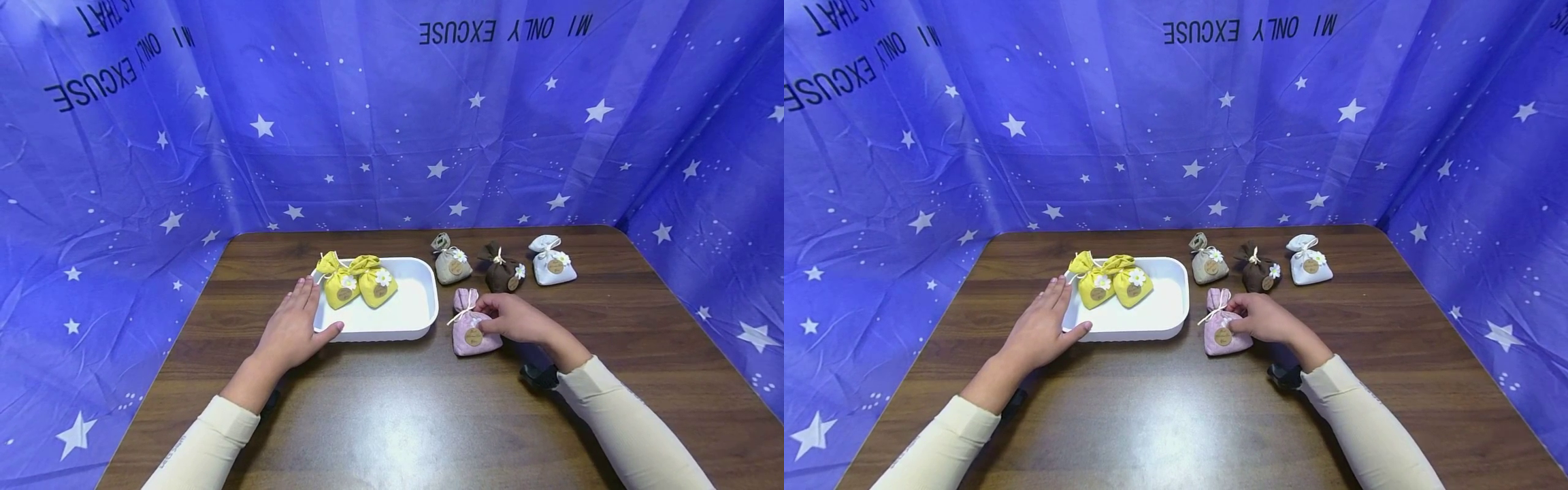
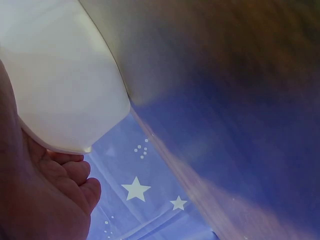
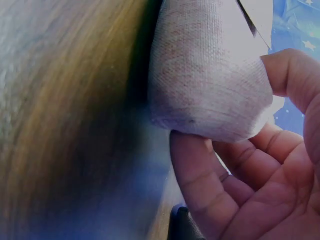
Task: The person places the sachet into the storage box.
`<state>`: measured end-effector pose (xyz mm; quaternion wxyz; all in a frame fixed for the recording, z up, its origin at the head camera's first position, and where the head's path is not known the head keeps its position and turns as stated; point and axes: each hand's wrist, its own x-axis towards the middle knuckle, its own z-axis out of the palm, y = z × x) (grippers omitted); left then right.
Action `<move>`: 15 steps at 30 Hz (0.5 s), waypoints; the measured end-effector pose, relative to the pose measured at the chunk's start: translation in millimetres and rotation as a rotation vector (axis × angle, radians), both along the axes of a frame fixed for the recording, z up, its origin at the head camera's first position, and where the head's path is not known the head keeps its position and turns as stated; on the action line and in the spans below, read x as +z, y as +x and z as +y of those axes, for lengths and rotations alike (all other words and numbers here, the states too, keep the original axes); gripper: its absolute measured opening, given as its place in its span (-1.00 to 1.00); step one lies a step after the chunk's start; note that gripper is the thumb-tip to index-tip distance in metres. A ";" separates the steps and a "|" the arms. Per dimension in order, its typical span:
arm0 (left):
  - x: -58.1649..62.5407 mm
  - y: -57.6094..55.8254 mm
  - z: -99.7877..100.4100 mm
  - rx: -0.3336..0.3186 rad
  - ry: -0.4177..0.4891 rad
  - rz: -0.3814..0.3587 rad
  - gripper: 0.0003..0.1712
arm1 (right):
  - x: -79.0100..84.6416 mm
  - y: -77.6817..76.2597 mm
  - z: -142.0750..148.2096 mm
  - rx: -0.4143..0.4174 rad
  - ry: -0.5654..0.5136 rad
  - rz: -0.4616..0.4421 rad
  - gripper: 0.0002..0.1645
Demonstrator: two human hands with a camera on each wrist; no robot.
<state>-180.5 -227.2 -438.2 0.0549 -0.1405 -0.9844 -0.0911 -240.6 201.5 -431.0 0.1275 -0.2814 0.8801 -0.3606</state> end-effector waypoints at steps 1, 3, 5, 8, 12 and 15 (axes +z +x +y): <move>0.2 0.0 0.2 -0.001 -0.001 -0.002 0.14 | 0.2 0.1 0.0 -0.002 -0.001 0.007 -0.83; 0.3 -0.3 0.4 -0.003 -0.002 -0.002 0.14 | 0.4 -0.2 0.1 -0.001 -0.002 0.016 -0.83; 0.5 -0.5 0.5 -0.002 -0.002 -0.005 0.13 | 0.2 -0.9 0.3 -0.005 -0.002 0.024 -0.83; 0.8 -0.6 0.8 0.000 0.000 -0.009 0.13 | 0.8 -2.5 0.3 -0.011 -0.005 0.037 -0.82; 1.0 -0.1 1.1 0.003 0.001 -0.016 0.15 | 6.9 -4.0 -1.1 -0.016 -0.015 0.066 -0.81; 0.8 -0.3 1.0 0.004 -0.001 -0.015 0.16 | 13.8 -5.4 -3.0 -0.021 -0.029 0.083 -0.80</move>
